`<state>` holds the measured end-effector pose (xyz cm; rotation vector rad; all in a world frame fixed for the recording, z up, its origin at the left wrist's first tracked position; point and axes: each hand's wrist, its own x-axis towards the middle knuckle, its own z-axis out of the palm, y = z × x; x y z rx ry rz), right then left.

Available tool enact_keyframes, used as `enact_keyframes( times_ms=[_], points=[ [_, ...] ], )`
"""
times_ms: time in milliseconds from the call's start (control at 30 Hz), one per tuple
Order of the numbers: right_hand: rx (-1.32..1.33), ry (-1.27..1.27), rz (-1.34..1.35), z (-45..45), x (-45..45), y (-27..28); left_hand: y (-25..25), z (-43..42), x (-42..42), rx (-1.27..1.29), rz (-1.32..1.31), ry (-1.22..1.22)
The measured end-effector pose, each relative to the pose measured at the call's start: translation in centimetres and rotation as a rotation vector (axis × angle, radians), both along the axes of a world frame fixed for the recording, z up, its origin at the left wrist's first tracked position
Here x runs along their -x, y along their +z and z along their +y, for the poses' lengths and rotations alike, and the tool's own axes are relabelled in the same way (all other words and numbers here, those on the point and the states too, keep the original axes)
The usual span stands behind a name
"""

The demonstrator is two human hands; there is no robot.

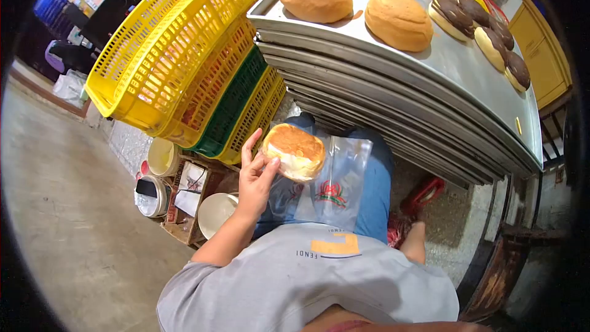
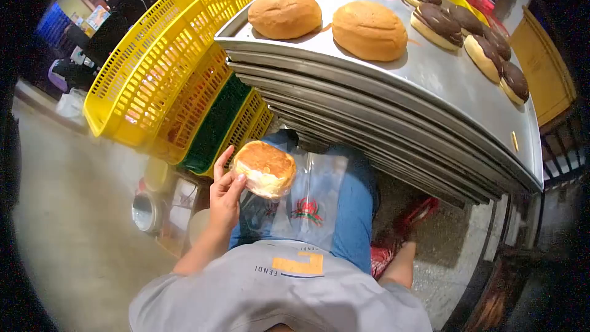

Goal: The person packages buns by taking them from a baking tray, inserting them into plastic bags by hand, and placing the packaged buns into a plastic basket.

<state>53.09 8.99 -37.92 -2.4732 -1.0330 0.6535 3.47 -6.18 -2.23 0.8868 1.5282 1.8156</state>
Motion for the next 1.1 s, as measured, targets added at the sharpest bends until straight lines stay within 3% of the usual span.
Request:
enact_keyframes(
  times_ms=[600,667,767,833,900,933,1000,1033,1100],
  points=[
    [0.456,0.204,-0.077,-5.4,0.0,-2.2,0.2,-0.3,1.0,0.024,0.026,-0.05],
    [0.456,0.32,-0.161,-3.0,1.2,0.7,0.4,-0.5,1.4,0.027,0.042,-0.06],
    [0.095,0.514,-0.128,2.5,6.4,9.6,0.5,-0.8,1.5,0.044,0.081,-0.089],
    [-0.282,0.67,0.189,5.2,13.6,19.7,0.5,-0.7,1.6,0.033,0.111,-0.123],
    [-0.454,0.811,0.64,4.0,21.5,29.7,0.5,-0.6,1.6,0.023,0.127,-0.173],
    [-0.514,1.135,0.731,3.1,24.9,33.8,0.4,-0.6,1.6,0.02,0.122,-0.187],
    [-0.668,1.817,0.635,0.2,31.2,40.5,0.4,-0.7,1.5,0.019,0.164,-0.18],
    [-0.553,2.009,0.628,-1.7,33.5,42.6,0.5,-0.7,1.5,0.012,0.161,-0.181],
    [-0.634,2.307,0.331,-4.3,36.9,44.1,0.6,-1.0,1.6,-0.006,0.169,-0.179]
  ],
)
